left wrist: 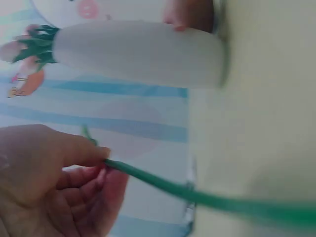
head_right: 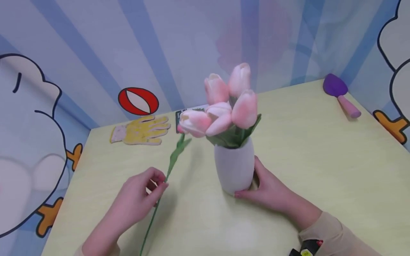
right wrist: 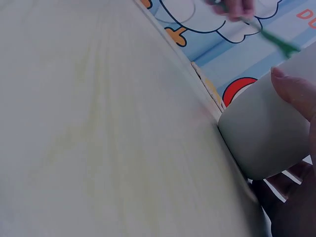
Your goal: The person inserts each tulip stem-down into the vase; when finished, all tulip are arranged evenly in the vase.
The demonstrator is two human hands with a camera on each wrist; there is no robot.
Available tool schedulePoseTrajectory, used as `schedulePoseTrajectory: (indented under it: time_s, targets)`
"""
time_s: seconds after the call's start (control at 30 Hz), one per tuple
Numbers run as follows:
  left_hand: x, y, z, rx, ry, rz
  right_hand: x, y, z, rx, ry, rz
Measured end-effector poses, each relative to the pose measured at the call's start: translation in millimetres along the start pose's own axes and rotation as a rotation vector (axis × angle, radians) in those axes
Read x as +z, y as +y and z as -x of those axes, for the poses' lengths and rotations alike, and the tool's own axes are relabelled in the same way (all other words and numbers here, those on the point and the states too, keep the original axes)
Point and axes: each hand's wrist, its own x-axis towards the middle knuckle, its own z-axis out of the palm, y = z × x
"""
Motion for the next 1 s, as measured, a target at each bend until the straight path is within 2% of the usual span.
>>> schedulePoseTrajectory:
  time_s: [0.07, 0.13, 0.23, 0.33, 0.5, 0.57, 0.73, 0.83, 0.9, 1.0]
  targets:
    - [-14.6, 12.6, -0.1, 0.022, 0.07, 0.143, 0, 0, -0.2, 0.0, 0.002, 0.01]
    - [-26.7, 25.4, 1.1, 0.095, 0.159, 0.28, 0, 0, -0.4, -0.003, 0.003, 0.015]
    - [-39.2, 44.6, 4.0, 0.25, 0.296, 0.465, 0, 1, -0.6, -0.012, 0.003, 0.029]
    - [-45.0, 62.0, 6.6, 0.411, 0.422, 0.634, 0, 2, -0.7, -0.013, -0.001, 0.047]
    - [-48.7, 84.3, 5.2, 0.679, 0.564, 0.943, 1, 2, -1.3, 0.011, -0.011, 0.086]
    - [-48.6, 90.9, 3.7, 0.767, 0.605, 1.03, 2, 2, -1.5, 0.021, -0.014, 0.1]
    - [-45.5, 103.4, -1.9, 0.918, 0.719, 1.141, 3, 2, -2.3, 0.015, -0.01, 0.135]
    - [-44.7, 108.4, -8.5, 0.991, 0.81, 1.162, 5, 1, -3.6, -0.001, -0.006, 0.152]
    - [-43.8, 111.2, -12.2, 1.026, 0.871, 1.159, 6, -1, -4.1, -0.002, -0.009, 0.149]
    - [-41.1, 115.4, -15.0, 1.034, 0.932, 1.138, 7, -2, -3.6, 0.012, -0.016, 0.158]
